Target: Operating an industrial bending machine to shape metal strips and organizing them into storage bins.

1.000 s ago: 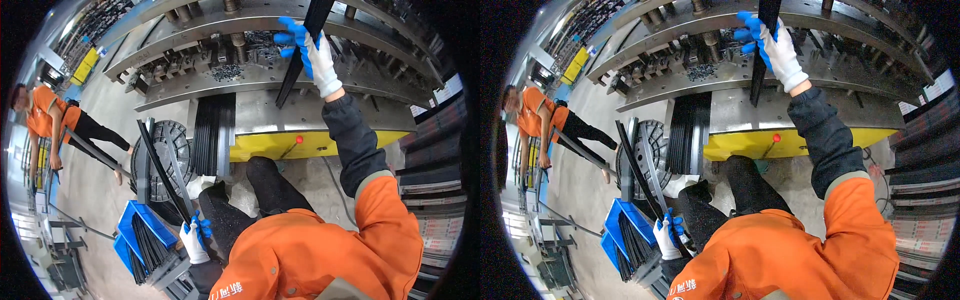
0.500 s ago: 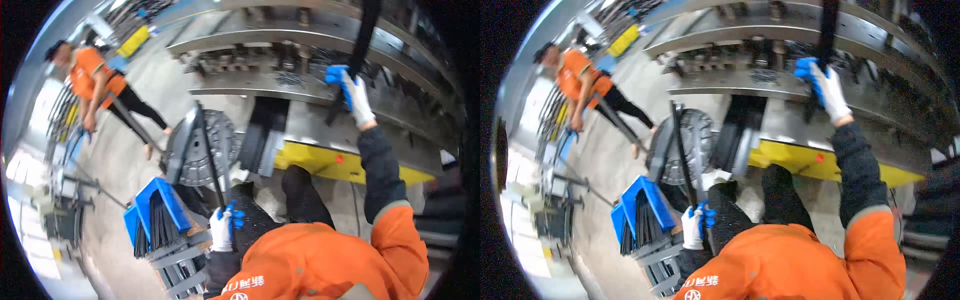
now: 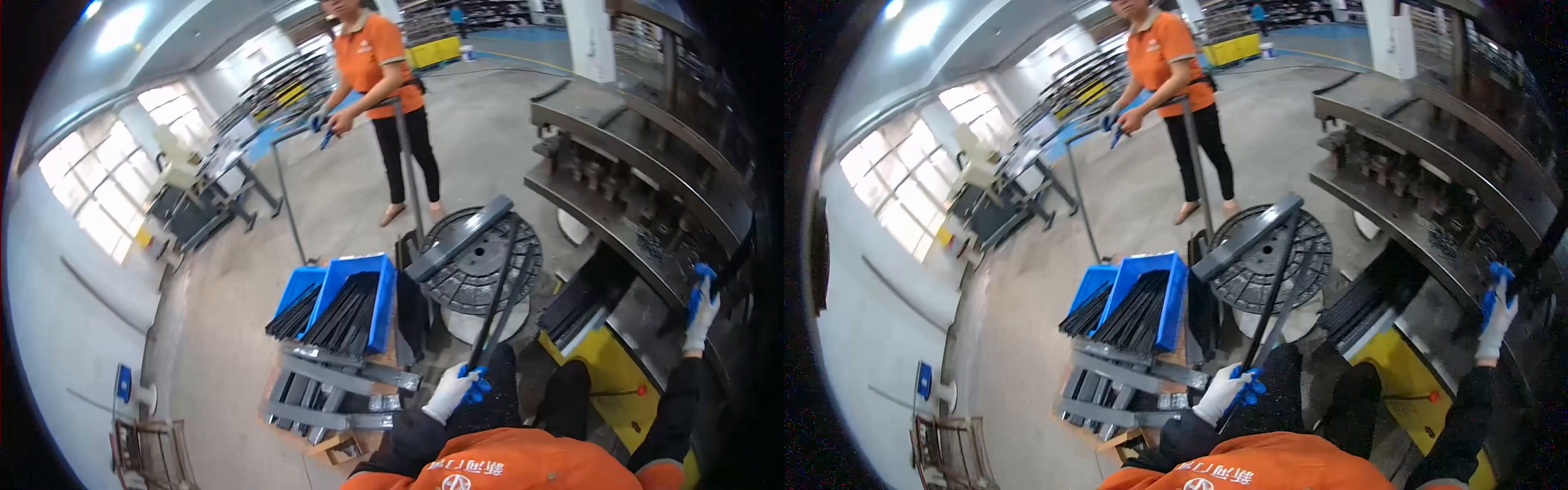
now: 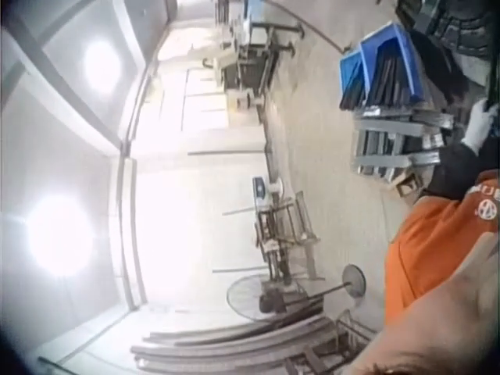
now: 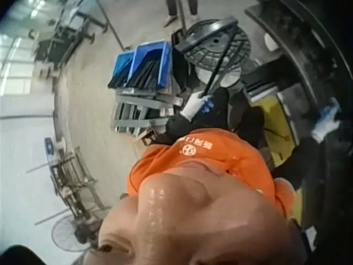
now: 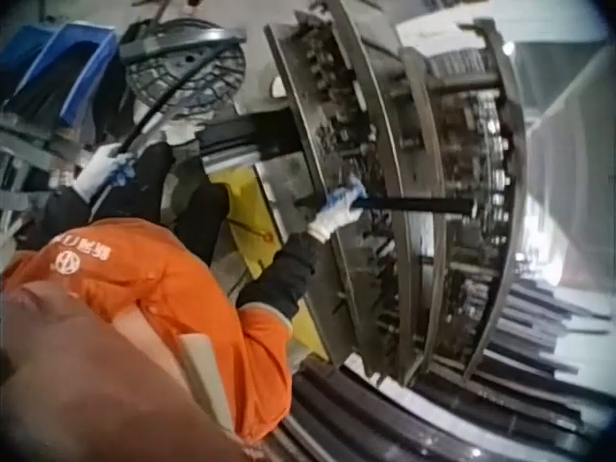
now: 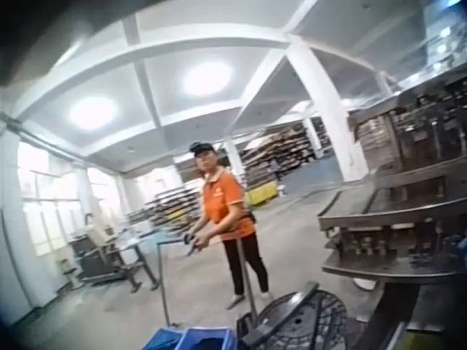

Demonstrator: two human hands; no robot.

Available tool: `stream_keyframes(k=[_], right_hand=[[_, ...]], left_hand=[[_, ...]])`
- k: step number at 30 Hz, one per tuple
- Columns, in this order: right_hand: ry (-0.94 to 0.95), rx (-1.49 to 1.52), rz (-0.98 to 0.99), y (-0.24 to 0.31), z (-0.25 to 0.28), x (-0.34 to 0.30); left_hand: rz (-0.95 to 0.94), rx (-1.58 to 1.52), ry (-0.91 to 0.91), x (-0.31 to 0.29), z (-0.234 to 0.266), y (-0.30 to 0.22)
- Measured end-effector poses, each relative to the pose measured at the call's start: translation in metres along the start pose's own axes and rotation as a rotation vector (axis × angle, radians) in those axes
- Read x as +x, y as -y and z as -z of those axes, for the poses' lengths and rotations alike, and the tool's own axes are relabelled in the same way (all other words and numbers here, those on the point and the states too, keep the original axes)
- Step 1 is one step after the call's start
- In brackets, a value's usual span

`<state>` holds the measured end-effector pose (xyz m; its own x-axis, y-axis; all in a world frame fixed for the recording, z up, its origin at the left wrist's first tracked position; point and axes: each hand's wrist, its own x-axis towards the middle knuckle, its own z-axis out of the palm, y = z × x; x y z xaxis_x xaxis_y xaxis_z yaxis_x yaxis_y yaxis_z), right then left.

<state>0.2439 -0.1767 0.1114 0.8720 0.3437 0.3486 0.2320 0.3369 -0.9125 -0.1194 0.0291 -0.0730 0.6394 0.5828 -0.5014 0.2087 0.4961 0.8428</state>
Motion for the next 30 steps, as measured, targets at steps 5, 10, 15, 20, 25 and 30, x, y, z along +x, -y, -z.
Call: stream_keyframes(k=[5, 10, 15, 20, 25, 30], right_hand=[[0.034, -0.051, -0.004, -0.007, -0.001, 0.001], [0.011, -0.138, 0.001, -0.067, 0.102, 0.047], [-0.046, -0.179, 0.043, -0.08, 0.119, 0.056], [-0.125, -0.19, 0.105, -0.086, 0.12, 0.046], [-0.217, -0.232, 0.134, -0.115, 0.18, 0.071], [-0.273, -0.224, 0.145, -0.122, 0.184, 0.07]], left_hand=[[0.006, 0.001, 0.023, 0.002, 0.006, -0.004], [-0.072, -0.05, 0.002, 0.012, 0.022, 0.035], [-0.091, 0.057, -0.093, 0.002, 0.034, 0.037], [-0.068, 0.482, -0.219, -0.016, 0.033, 0.011], [-0.026, 0.334, -0.224, -0.004, 0.033, 0.029], [0.006, 0.255, -0.219, 0.001, 0.028, 0.034]])
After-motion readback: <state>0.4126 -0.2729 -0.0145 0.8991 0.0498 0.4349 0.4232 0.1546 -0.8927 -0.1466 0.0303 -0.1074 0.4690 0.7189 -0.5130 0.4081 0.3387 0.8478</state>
